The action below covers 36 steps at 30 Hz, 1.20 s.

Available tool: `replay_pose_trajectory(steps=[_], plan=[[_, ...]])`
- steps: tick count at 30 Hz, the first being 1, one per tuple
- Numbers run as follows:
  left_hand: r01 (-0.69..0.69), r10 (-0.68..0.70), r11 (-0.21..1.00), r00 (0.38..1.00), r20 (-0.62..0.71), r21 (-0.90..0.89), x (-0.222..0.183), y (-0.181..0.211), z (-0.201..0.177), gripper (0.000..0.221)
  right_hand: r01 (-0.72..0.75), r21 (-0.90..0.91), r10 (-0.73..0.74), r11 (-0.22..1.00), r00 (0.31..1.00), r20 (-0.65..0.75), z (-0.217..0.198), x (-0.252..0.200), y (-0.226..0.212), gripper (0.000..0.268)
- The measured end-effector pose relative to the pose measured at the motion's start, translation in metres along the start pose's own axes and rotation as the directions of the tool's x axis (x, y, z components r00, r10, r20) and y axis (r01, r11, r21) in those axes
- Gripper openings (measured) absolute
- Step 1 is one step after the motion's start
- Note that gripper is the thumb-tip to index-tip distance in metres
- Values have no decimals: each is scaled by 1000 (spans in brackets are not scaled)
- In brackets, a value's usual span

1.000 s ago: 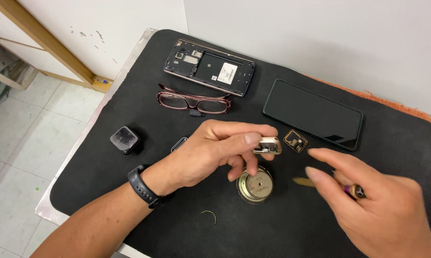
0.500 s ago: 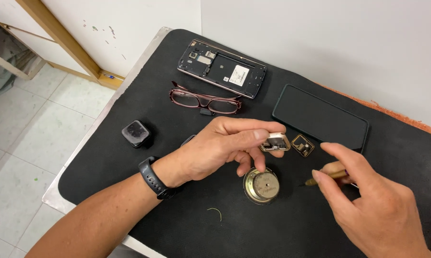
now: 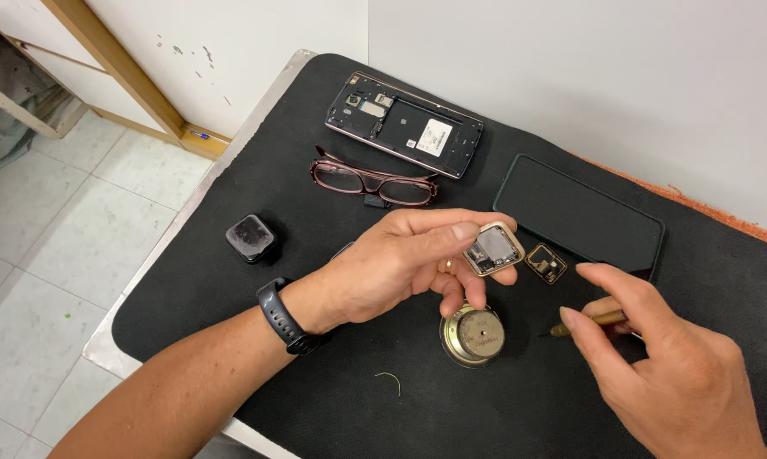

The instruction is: A person is reassembling a smartwatch on a repair bench, using a precision screwdriver to secure internal components and adjust the assembly.

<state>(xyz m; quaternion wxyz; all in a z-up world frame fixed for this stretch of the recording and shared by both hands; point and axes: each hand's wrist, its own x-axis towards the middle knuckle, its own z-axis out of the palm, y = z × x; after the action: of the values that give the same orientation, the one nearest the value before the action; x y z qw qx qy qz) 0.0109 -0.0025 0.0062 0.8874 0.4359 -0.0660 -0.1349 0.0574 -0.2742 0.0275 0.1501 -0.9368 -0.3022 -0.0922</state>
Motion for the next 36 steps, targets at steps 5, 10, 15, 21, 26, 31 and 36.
replay_pose_trajectory(steps=[5,10,15,21,26,31,36], plan=[[-32,33,999,999,33,-26,-1,-2,-1,48,122,25,-121,992,992,-39,2,-1,2,44],[-12,18,997,997,-74,78,1,-2,8,36,166,56,-165,984,986,-24,0,2,3,45],[-37,67,968,991,-114,248,-1,-10,16,23,199,2,-198,980,978,-72,2,0,4,41],[-157,268,710,962,-57,687,-9,-3,32,21,161,10,-159,987,984,-85,2,0,4,39],[-179,277,588,961,12,789,-7,-13,26,25,301,4,-294,953,931,-215,-7,1,0,22],[-220,287,443,953,95,869,-6,-18,25,16,199,256,-132,946,957,-258,-22,-13,-16,30],[-349,354,121,890,288,929,-8,-31,13,32,153,495,-115,856,988,-106,-28,-8,-18,33]])
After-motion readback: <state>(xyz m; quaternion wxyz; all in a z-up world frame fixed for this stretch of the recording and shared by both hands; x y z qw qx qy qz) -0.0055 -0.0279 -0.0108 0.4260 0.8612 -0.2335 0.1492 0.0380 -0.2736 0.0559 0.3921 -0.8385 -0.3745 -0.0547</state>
